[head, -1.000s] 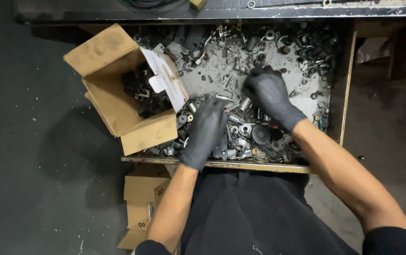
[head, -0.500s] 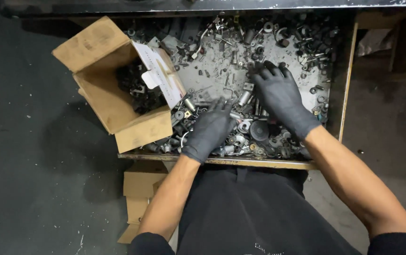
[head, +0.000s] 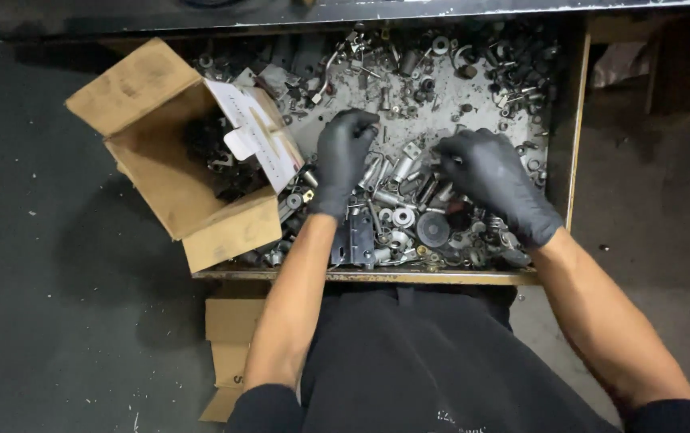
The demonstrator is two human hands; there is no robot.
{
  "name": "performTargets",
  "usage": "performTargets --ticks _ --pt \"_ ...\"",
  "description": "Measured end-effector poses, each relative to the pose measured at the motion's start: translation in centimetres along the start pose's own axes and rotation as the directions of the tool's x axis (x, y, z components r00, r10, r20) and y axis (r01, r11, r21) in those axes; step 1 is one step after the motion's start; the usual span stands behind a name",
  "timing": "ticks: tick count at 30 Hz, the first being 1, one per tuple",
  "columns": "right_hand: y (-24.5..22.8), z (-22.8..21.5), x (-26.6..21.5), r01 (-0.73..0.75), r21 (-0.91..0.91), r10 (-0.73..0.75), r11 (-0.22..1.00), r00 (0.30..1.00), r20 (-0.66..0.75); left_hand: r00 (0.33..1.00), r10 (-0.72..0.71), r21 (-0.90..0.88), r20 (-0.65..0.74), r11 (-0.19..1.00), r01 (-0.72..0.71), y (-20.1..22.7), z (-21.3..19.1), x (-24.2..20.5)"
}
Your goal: The person sorts through a drawer filled with various metal parts, including bolts, nuts, and washers. They pick up and examine individual items, occasionally placing them into a cardboard box on the left side of the frame.
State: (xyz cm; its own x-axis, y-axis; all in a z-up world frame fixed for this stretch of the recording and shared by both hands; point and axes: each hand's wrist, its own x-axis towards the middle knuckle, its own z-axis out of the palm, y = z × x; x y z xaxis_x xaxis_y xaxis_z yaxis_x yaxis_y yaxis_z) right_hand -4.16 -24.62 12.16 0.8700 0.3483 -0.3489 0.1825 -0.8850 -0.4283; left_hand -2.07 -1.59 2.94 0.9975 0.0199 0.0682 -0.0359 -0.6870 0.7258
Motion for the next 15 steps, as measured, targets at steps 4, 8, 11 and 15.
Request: performTargets --ticks 4,8,11,15 --pt "-4.4 -1.1 -0.6 -0.167 0.981 0.226 0.100 0.964 0.141 0.970 -0.232 -0.404 0.072 0.883 0.241 5.6 -4.5 -3.4" --pt "-6.6 1.7 0.1 -0.251 0.904 0.107 -0.347 0.947 0.304 0.981 -0.072 -0.468 0.183 0.871 0.151 9.4 -4.4 -4.9" --pt "-5.9 2.1 0.2 -0.100 0.774 0.167 -0.625 0.951 0.258 0.981 0.179 -0.144 -0.072 0.972 -0.187 7.5 -1.5 -2.9" --pt "-0.9 5.5 1.2 -0.037 0.755 0.223 -0.654 0.945 0.239 0.960 0.272 0.173 0.069 0.944 -0.280 -3.2 9.3 0.8"
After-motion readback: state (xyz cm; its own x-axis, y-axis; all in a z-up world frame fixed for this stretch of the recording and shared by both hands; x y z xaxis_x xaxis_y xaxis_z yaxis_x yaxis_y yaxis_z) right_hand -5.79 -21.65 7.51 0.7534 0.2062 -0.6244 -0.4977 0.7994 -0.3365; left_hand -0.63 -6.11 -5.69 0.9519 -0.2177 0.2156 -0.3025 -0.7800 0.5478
